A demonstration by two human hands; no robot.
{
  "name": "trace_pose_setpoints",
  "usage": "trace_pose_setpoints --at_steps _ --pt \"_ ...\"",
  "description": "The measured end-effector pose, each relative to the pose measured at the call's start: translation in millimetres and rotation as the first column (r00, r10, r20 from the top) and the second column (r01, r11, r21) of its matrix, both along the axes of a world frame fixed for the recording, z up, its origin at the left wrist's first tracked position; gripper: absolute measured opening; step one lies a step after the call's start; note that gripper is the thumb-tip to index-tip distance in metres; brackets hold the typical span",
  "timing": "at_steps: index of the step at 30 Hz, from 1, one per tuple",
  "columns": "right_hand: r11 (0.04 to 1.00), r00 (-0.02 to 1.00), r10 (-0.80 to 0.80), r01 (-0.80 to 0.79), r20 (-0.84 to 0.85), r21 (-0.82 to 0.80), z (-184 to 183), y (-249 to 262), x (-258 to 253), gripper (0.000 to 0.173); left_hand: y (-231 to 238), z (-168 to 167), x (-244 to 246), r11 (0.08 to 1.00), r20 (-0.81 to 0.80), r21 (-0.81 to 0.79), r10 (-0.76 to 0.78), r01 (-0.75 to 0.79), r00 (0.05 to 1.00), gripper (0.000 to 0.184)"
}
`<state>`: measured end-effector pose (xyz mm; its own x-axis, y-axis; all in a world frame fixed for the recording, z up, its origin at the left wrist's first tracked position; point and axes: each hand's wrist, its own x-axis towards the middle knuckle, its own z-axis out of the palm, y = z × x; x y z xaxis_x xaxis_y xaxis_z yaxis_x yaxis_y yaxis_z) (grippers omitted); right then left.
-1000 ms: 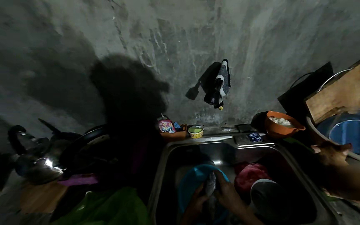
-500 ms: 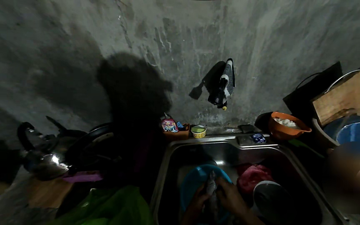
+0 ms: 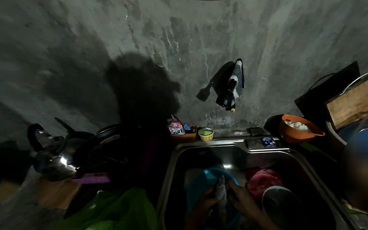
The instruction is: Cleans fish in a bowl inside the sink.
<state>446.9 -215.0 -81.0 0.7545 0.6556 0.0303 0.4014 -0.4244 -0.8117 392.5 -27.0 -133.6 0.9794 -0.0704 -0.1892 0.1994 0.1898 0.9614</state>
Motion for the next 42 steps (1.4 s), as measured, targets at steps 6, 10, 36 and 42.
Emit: trace_pose_setpoints --at_steps 6,10,36,42 --pt "0.989 0.991 -0.137 0.137 0.000 0.058 -8.8 6.9 -4.8 0.026 -5.1 -11.1 2.4 0.999 0.044 -0.015 0.033 -0.032 0.999 0.041" --pt "0.985 0.988 -0.157 0.157 -0.011 0.075 -9.1 4.8 -3.9 0.026 -9.9 -13.1 1.6 0.996 0.026 -0.073 0.049 -0.047 0.998 0.042" --pt "0.896 0.866 -0.441 0.442 -0.236 -0.049 10.5 14.1 -22.5 0.033 -22.8 -2.5 -0.6 0.989 -0.006 -0.013 0.150 -0.150 0.989 0.053" --pt "0.906 0.860 -0.347 0.411 -0.374 0.104 -6.5 6.8 -17.4 0.031 -21.3 -3.7 -2.7 0.989 0.009 0.026 0.149 -0.149 0.989 0.053"
